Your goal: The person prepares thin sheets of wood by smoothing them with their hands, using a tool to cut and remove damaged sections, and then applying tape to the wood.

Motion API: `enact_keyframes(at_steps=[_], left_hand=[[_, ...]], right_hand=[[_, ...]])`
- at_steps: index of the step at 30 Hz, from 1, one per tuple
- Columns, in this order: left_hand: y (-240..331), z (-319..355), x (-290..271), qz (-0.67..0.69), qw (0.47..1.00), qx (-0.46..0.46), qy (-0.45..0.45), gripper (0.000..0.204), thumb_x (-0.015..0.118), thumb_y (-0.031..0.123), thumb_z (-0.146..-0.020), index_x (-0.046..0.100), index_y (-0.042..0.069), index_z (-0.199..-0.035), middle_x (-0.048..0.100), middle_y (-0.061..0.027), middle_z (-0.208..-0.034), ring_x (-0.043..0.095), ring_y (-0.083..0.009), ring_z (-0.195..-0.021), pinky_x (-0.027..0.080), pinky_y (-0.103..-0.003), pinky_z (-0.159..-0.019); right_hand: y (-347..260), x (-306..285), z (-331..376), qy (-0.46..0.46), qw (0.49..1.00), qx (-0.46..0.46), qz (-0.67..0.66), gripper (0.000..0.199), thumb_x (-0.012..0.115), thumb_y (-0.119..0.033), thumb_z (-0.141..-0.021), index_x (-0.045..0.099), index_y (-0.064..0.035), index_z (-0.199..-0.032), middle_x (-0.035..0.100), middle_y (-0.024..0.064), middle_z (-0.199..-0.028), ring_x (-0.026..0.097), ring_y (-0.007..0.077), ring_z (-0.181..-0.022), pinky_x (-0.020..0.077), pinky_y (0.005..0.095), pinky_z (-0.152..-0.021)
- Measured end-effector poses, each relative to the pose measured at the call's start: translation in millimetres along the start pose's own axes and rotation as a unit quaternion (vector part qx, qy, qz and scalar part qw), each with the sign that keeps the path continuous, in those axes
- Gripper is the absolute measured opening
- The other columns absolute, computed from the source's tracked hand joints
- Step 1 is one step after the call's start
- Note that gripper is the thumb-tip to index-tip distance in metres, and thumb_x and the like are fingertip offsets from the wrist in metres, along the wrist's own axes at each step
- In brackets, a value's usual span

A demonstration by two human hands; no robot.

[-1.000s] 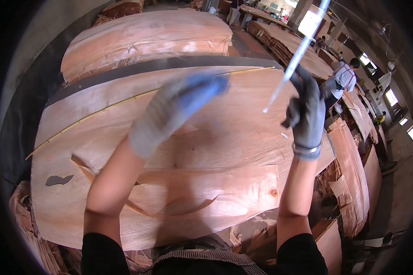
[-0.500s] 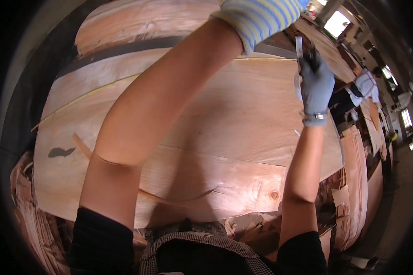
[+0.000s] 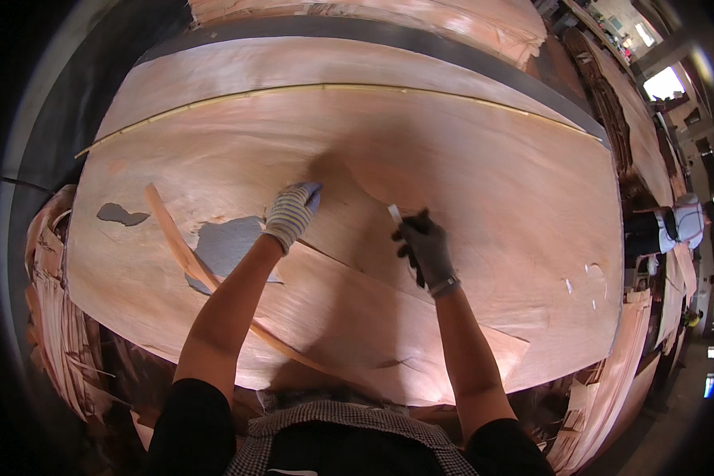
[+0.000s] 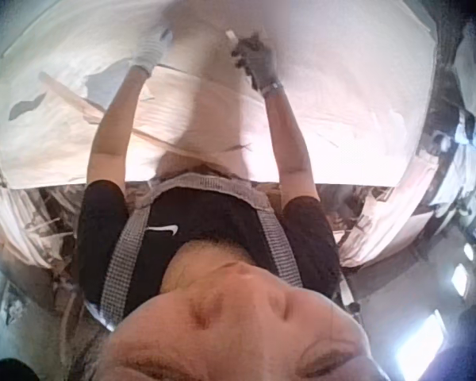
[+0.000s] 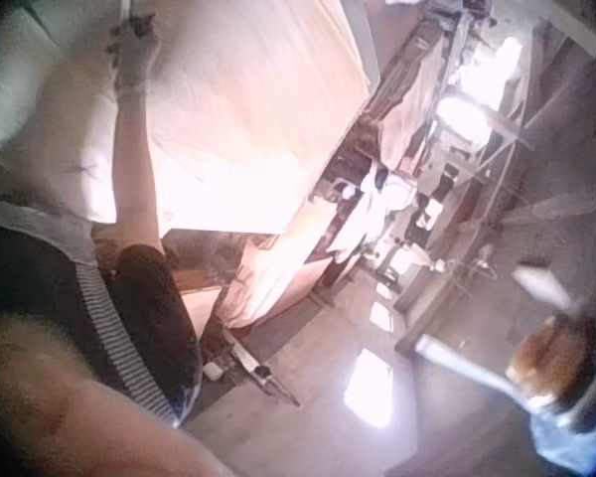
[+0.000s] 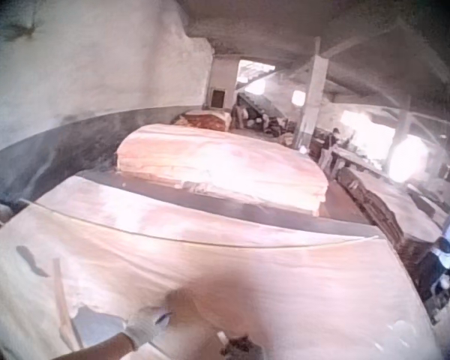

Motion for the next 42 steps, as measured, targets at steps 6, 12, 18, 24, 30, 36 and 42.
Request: enact_keyframes(at_steps=[6, 12, 18, 24, 30, 36, 42], left_hand=[[-23.5, -31.7, 6.8, -0.066, 0.997, 0.029, -0.018, 0.027, 0.057, 0.017, -0.08, 0.062, 0.006, -0.103, 0.061, -0.0135, -0.106, 0.055, -0.0311, -0.1, 0.042, -0.042, -0.09], [-21.5, -78.9, 44.8, -0.073, 0.981, 0.178, -0.021, 0.04, 0.057, 0.02, -0.08, 0.054, 0.004, -0.116, 0.053, -0.0135, -0.122, 0.046, -0.0293, -0.117, 0.031, -0.044, -0.104], [-31.6, -78.2, 62.7, -0.074, 0.946, 0.28, -0.145, 0.035, 0.058, 0.018, -0.08, 0.057, 0.009, -0.114, 0.05, -0.0143, -0.125, 0.045, -0.0325, -0.118, 0.031, -0.045, -0.104], [-8.6, -87.1, 63.7, -0.088, 0.923, 0.328, -0.183, 0.033, 0.058, 0.021, -0.081, 0.059, 0.017, -0.113, 0.049, -0.0173, -0.125, 0.042, -0.0369, -0.119, 0.028, -0.048, -0.105], [15.8, -88.4, 85.3, -0.133, 0.954, 0.22, -0.154, 0.04, 0.058, 0.031, -0.081, 0.056, 0.02, -0.119, 0.043, -0.0139, -0.133, 0.034, -0.0345, -0.127, 0.018, -0.055, -0.107], [85.0, -73.1, 143.5, -0.056, 0.956, 0.218, -0.187, 0.052, 0.055, 0.033, -0.081, 0.049, 0.008, -0.126, 0.04, -0.011, -0.138, 0.033, -0.0253, -0.13, 0.019, -0.045, -0.11], [109.2, -75.4, 169.6, -0.117, 0.928, 0.323, -0.144, 0.053, 0.057, 0.029, -0.08, 0.048, 0.009, -0.128, 0.04, -0.0089, -0.139, 0.033, -0.0241, -0.13, 0.017, -0.044, -0.111]], right_hand=[[-5.1, 85.6, -130.2, 0.008, 0.999, 0.022, 0.041, 0.022, 0.057, -0.021, -0.085, 0.06, -0.0005, -0.092, 0.061, 0.0059, -0.065, 0.055, 0.0132, -0.044, 0.0347, 0.026, -0.036], [41.0, 99.8, -191.0, 0.05, 0.997, 0.039, 0.039, 0.018, 0.061, -0.018, -0.084, 0.059, 0.0003, -0.086, 0.059, 0.0067, -0.061, 0.053, 0.0126, -0.044, 0.0371, 0.026, -0.036], [34.2, 99.4, -167.2, 0.027, 0.997, 0.057, 0.049, 0.015, 0.06, -0.014, -0.083, 0.06, 0.0014, -0.08, 0.059, 0.0069, -0.06, 0.055, 0.0151, -0.045, 0.0403, 0.0278, -0.038], [42.6, 56.1, -156.2, 0.16, 0.782, -0.327, 0.506, 0.024, 0.058, -0.023, -0.084, 0.065, -0.0008, -0.076, 0.06, 0.009, -0.06, 0.057, 0.0177, -0.045, 0.0453, 0.0328, -0.042], [16.5, -59.8, -126.4, 0.16, 0.978, 0.039, 0.126, 0.021, 0.056, -0.018, -0.086, 0.058, 0.0007, -0.094, 0.063, 0.0092, -0.071, 0.057, 0.0147, -0.047, 0.0398, 0.0251, -0.037], [45.8, -61.1, -142.5, 0.174, 0.981, 0.077, 0.048, 0.019, 0.061, -0.02, -0.083, 0.059, -0.0011, -0.084, 0.06, 0.0067, -0.06, 0.052, 0.0138, -0.041, 0.0354, 0.026, -0.036], [85.0, -78.9, -158.1, 0.205, 0.968, 0.039, 0.138, 0.029, 0.063, -0.027, -0.08, 0.062, 0.0019, -0.083, 0.061, 0.0136, -0.061, 0.059, 0.0239, -0.052, 0.0448, 0.0356, -0.049]])
Point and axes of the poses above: each hand's wrist, its own z-axis away from the middle knuckle, its own x-axis out of the palm, y = z × x, the point moved 4 cm from there along -z, towards the middle knuckle
